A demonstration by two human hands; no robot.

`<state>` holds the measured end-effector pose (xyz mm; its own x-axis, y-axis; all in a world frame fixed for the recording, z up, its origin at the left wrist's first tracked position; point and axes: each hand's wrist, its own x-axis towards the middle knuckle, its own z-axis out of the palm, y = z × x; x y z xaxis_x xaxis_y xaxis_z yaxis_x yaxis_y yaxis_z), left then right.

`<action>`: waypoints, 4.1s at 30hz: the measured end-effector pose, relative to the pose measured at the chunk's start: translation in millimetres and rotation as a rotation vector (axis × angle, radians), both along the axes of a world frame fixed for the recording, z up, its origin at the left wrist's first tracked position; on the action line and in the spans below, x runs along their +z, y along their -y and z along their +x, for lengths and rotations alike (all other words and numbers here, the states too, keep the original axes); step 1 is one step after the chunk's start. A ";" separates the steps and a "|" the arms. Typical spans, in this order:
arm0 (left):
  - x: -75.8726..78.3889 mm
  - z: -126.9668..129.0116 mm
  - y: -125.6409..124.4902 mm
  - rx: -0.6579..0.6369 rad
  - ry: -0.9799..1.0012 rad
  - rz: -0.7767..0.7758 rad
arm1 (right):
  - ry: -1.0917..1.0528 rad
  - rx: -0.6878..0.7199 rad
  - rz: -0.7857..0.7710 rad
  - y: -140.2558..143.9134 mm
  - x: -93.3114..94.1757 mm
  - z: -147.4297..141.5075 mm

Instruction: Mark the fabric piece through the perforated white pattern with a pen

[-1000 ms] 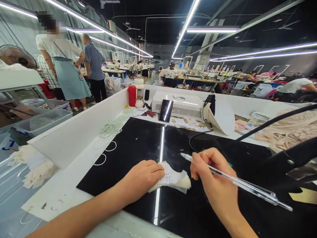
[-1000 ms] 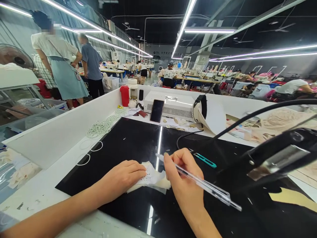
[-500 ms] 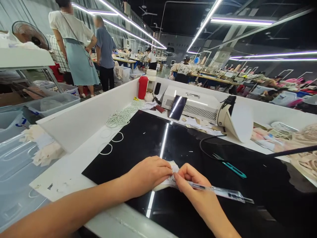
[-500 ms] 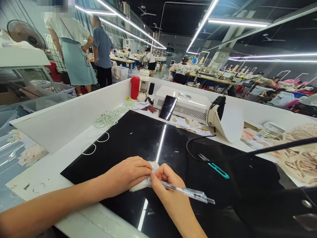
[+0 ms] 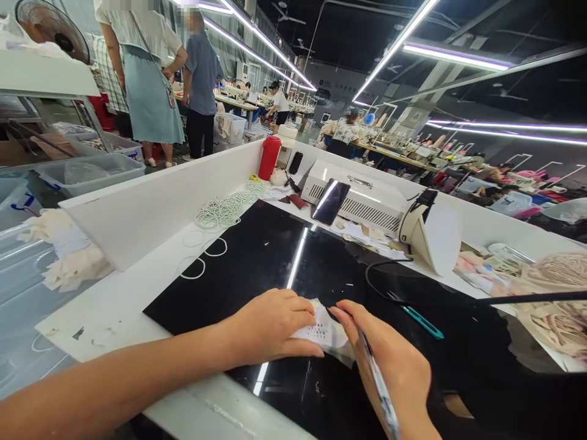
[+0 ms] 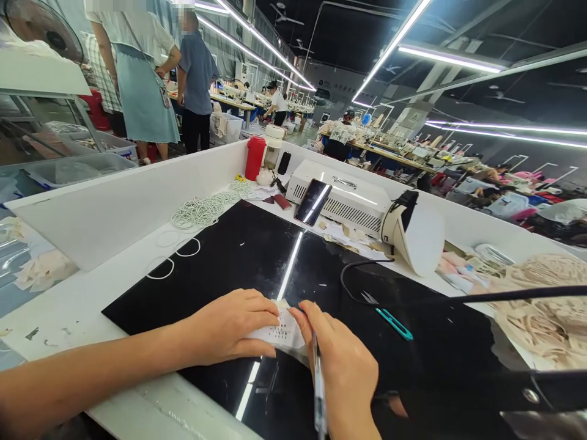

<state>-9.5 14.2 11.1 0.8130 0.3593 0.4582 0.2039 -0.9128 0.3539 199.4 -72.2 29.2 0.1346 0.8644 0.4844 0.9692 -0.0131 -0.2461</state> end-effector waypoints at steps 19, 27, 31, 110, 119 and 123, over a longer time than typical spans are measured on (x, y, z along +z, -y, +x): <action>2.1 0.3 2.1 0.057 -0.033 0.024 | 0.533 -0.003 0.247 -15.3 -5.6 3.9; 3.1 0.0 2.1 0.058 -0.043 0.011 | 0.518 0.066 0.265 -13.8 -3.9 1.5; 2.8 -0.5 1.9 0.059 -0.036 -0.009 | 0.517 0.090 0.265 -11.7 -3.4 -1.1; 7.2 -4.3 8.4 0.053 -0.136 0.094 | -0.513 0.083 -0.158 3.7 -12.8 6.2; 6.8 -3.2 8.6 0.053 -0.154 0.081 | -0.488 0.087 -0.172 1.9 -15.5 5.9; 6.4 -3.3 8.5 0.051 -0.155 0.085 | -0.491 0.100 -0.177 3.9 -15.3 5.6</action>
